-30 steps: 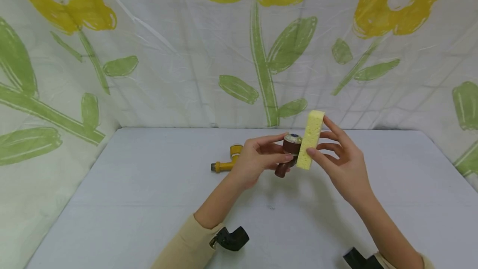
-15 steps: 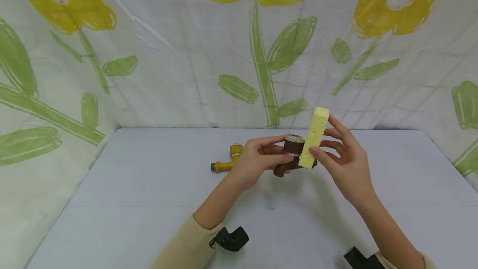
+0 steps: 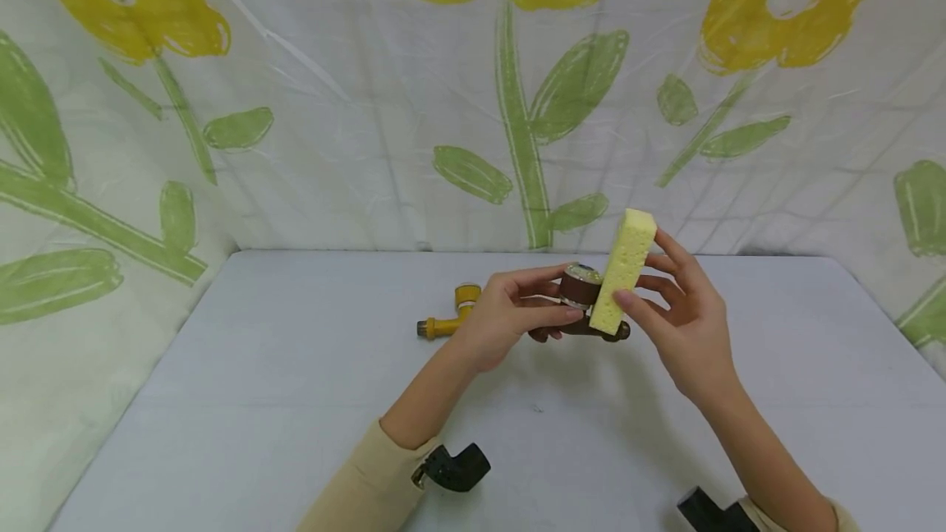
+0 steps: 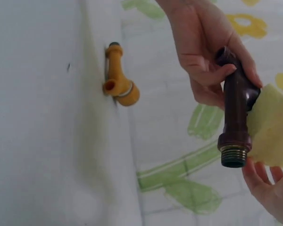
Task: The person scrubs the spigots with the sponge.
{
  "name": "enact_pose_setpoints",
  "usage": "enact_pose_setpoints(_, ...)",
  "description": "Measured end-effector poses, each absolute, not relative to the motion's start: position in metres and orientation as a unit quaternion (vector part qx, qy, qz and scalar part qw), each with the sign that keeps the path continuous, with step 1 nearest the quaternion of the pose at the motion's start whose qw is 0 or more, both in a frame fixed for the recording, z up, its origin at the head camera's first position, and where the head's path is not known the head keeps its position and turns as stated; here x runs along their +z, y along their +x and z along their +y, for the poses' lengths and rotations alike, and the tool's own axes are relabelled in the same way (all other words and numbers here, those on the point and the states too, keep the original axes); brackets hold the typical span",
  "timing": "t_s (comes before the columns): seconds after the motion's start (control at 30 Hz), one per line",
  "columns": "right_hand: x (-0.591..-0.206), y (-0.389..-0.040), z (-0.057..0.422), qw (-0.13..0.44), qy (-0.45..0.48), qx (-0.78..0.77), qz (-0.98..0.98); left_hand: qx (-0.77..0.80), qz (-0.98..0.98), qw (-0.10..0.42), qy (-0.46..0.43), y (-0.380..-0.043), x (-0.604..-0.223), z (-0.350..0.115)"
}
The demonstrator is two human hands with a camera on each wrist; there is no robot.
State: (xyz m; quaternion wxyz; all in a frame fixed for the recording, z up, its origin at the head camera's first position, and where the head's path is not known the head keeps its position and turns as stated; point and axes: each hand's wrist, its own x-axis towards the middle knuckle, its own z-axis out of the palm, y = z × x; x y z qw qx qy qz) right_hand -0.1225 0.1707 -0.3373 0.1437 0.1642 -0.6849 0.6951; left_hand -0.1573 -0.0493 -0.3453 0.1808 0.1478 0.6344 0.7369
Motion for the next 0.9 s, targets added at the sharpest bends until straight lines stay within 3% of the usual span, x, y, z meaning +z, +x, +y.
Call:
enact_pose_setpoints(0.37,-0.3395,-0.1243,0.1743,0.109,0.179,0.723,-0.658,0.744,0.630,0.159,0.156,-0.1595,-0.3475,-0.0499)
enact_pose_setpoints(0.9,-0.3382,-0.1246,0.1755,0.114,0.202,0.726,-0.647,0.761,0.602,0.158,0.184,-0.1602,-0.3483,-0.0510)
